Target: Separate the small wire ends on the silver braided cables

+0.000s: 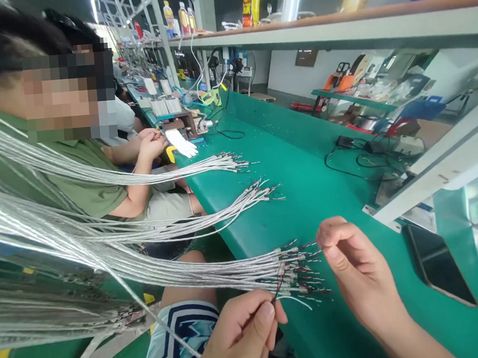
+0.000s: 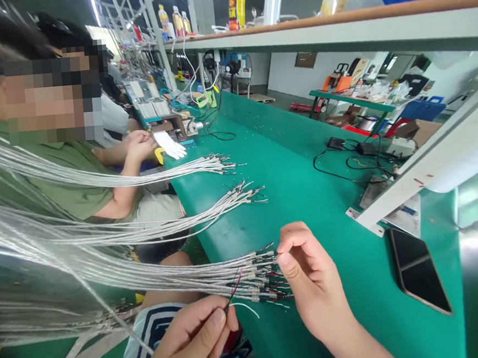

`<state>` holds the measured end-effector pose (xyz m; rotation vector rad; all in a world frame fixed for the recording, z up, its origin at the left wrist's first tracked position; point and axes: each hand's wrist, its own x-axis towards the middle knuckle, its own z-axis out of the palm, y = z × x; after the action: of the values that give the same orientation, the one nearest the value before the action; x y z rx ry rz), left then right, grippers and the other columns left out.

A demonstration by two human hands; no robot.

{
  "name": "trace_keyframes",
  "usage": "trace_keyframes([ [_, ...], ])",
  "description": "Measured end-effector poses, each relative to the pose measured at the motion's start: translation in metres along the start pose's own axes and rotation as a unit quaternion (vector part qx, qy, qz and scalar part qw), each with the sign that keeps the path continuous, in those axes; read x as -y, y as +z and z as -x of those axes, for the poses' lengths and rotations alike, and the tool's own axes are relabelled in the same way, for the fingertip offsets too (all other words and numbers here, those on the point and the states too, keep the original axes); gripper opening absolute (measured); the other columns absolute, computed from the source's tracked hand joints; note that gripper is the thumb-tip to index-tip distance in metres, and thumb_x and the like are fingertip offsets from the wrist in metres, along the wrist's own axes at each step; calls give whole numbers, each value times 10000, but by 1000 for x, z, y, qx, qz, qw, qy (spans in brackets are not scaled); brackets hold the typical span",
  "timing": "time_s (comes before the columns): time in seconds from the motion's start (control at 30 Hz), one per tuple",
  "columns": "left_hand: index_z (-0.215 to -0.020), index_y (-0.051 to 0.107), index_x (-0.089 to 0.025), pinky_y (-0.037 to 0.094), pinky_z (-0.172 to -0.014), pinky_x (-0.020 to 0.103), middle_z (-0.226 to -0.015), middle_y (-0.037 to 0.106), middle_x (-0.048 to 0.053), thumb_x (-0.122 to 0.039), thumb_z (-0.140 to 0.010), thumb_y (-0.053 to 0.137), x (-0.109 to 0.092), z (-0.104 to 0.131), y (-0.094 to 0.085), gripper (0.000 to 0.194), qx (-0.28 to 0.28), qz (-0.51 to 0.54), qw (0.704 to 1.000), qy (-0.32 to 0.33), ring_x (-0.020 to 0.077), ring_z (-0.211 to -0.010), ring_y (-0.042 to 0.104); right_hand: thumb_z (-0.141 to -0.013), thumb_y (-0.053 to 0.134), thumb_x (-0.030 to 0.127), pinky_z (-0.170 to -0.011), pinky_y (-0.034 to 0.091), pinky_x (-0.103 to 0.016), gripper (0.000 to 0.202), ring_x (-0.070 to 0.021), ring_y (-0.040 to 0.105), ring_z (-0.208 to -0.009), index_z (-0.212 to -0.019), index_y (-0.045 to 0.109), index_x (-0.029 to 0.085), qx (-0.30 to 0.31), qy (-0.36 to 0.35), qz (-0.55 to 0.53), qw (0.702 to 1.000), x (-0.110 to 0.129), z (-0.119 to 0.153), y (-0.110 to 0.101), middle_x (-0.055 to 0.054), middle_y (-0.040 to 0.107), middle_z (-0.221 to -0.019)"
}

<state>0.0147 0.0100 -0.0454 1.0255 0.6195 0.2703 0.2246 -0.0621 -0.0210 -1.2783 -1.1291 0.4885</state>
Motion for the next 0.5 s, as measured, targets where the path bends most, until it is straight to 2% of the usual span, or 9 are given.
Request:
trace_keyframes([
  [0.1,-967,707,-182,322,-458,200,-690,554,-9,-711,-892,582,3,0,1,549,-7,-27,999,25,77,-473,438,-1039,577,288,-779,379,-297,54,-180,469,-925,-1085,604,281,62,71,7,996,-6,0,4,-28,499,-1068],
  [0.23,-969,709,-156,340,-472,181,-654,550,-21,-618,-937,600,2,2,1,475,-28,-56,996,59,64,-466,471,-1028,597,339,-766,406,-304,96,-193,515,-922,-1029,645,257,156,150,-18,976,-10,3,16,-37,556,-1036],
  [0.33,-979,706,-148,343,-447,175,-672,563,-18,-604,-934,614,1,3,-1,468,-3,-48,997,61,60,-451,476,-1023,607,333,-759,419,-303,107,-186,528,-898,-1006,670,249,174,152,-27,972,-8,4,19,-34,571,-1001],
  [0.5,-961,706,-134,343,-444,167,-652,581,-11,-584,-972,565,2,5,-1,471,25,-57,995,73,55,-442,476,-1008,637,283,-812,438,-314,102,-191,553,-934,-1015,730,240,220,100,-69,968,0,2,16,-46,608,-989],
])
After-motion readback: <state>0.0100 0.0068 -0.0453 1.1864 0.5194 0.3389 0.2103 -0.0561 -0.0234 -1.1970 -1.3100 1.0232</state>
